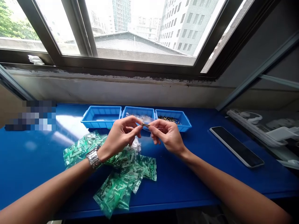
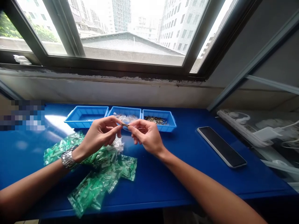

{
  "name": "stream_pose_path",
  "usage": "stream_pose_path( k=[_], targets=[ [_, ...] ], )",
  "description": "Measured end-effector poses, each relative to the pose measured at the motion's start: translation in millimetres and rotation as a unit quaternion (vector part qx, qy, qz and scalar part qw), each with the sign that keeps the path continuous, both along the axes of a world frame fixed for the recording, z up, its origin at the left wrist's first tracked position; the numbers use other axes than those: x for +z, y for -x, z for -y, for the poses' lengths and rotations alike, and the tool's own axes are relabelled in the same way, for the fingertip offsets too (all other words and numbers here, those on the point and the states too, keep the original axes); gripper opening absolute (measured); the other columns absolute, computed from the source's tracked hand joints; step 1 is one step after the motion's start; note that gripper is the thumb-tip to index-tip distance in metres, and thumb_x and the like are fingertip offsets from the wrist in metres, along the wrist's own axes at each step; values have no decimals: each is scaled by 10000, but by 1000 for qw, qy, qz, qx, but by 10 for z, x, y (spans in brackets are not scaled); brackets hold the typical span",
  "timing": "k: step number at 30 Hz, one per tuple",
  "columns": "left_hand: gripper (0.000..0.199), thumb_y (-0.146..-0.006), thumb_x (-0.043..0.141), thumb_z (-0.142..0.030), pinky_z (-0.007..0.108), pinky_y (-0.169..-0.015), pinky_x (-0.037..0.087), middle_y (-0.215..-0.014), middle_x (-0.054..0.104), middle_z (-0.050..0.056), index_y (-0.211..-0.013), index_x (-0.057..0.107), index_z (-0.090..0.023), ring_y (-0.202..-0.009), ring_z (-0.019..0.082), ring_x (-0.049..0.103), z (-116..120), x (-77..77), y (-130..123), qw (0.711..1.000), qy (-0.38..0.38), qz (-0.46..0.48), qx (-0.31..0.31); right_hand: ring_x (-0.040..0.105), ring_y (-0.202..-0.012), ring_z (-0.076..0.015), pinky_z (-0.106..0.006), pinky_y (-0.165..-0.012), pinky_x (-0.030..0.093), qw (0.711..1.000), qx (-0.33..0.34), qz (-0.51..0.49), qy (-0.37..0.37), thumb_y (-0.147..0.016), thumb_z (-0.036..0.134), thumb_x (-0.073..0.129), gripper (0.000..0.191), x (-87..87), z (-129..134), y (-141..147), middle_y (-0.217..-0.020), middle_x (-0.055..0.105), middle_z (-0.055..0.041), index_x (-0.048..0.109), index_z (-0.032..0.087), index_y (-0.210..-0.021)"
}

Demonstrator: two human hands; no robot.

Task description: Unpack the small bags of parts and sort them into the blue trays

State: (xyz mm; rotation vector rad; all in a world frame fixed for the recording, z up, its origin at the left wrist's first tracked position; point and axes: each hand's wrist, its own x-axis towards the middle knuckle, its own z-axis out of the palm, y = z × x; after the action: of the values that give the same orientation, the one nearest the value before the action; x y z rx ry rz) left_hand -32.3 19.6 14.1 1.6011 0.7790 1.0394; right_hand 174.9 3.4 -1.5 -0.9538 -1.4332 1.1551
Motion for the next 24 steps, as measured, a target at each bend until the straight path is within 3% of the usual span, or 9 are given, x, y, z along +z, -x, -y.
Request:
stream_pose_path(
  k=[8, 16, 24],
  targets=[
    [253, -957, 719, -317, 148, -389, 408, -644, 663, -6, -821, 561, -174, -437, 67, 536, 11, 27, 21, 999, 25, -9, -19, 605, -454, -122, -225, -403, 427, 1000, 20, 10, 9, -894, 463, 805, 301, -28, 19, 21, -619, 662, 12, 733, 174, -942],
    [198, -966, 721, -339, 142, -359, 379, -634, 651, -8, -963, 668, -148, -386, 46, 487, -11, 25, 0, 1000, 7, -30, 3, 587, -446, -117, -230, -410, 433, 1000, 5, 14, 1, -882, 434, 818, 267, -33, -7, 7, -581, 651, 13, 787, 171, -910],
    [241, -950, 747, -334, 129, -360, 374, -521, 590, -33, -846, 622, -155, -386, 52, 463, 2, 11, 3, 999, 19, -36, 28, 528, -389, -95, -224, -373, 398, 997, -71, -15, -13, -887, 426, 811, 255, -28, 8, 31, -534, 614, 24, 849, 178, -930]
  ],
)
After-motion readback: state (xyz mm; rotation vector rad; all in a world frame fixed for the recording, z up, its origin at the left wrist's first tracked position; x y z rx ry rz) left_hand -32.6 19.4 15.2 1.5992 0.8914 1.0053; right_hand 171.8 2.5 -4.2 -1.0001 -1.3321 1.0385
